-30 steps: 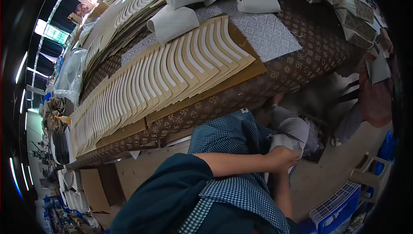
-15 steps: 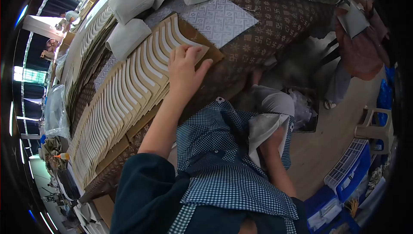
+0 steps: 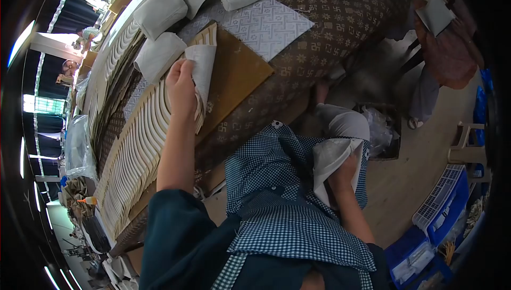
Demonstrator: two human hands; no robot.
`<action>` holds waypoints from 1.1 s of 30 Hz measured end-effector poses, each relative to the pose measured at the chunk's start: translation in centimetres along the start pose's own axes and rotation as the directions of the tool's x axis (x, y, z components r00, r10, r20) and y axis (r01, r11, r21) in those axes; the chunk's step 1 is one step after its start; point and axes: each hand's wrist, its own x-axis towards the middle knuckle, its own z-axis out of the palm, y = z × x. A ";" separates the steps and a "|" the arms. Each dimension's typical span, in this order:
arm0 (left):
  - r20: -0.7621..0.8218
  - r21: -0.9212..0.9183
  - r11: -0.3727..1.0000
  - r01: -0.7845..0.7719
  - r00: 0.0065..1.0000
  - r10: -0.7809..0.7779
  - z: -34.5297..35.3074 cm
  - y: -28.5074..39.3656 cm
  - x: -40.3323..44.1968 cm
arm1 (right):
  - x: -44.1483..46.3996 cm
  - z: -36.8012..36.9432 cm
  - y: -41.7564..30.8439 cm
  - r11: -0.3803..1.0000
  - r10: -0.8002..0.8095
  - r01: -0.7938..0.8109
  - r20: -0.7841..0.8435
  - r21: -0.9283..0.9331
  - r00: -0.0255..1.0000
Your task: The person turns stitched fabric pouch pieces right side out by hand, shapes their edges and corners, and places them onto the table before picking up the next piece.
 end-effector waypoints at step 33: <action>0.721 0.036 0.989 0.144 0.682 -0.125 8.0 -2.3 -20.4 | -0.5 -2.1 0.3 0.871 -0.032 -0.002 0.060 0.491 0.998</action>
